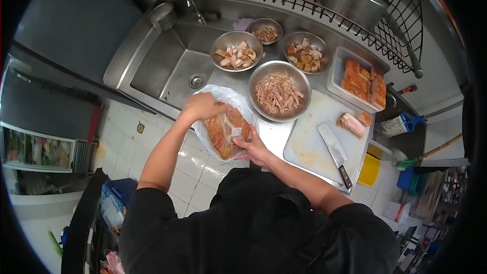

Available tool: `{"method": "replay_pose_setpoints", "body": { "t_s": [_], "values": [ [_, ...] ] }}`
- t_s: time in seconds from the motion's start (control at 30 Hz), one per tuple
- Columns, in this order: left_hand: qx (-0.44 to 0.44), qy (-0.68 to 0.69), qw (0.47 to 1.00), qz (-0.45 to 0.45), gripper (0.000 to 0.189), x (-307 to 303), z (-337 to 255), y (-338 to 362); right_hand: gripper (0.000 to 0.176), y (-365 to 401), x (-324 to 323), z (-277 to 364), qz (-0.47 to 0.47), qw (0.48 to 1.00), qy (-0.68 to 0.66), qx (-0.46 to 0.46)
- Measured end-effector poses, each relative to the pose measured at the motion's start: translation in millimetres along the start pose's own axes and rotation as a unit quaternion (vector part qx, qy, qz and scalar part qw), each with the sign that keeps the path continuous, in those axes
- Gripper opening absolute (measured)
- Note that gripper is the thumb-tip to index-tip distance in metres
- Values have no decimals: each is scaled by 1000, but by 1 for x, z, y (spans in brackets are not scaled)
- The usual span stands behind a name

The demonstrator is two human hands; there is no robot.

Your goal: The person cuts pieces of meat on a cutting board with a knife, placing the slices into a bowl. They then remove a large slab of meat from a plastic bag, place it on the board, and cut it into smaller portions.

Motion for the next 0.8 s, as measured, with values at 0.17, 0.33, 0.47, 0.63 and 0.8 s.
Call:
{"method": "replay_pose_setpoints", "body": {
  "t_s": [0.17, 0.33, 0.47, 0.63, 0.8],
  "values": [
    [-43, 193, 980, 27, 68, 21, 34, 39, 115, -11, 0, 3, 8, 995, 68, -67],
    [27, 326, 945, 16, 84, 27, 50, 48, 112, -12, 0, 12, 3, 992, 91, -92],
    [-61, 358, 931, 42, 81, 46, 86, 81, 113, -15, -13, 7, -41, 989, 105, -100],
    [-146, 588, 795, 36, 69, 117, 138, 122, 113, -25, -22, 1, -27, 980, 185, -74],
    [-156, 855, 483, -102, 66, 185, 140, 140, 120, -33, -22, 7, -14, 966, 251, -57]
  ]
}}
Point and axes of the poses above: each hand's wrist, its own y-axis away from the middle knuckle, its own x-axis out of the palm, z = x × y, the point moved 8 cm from there along -y, towards the middle knuckle, and after that the axes turned 14 degrees about -z, right-handed, at the moved point
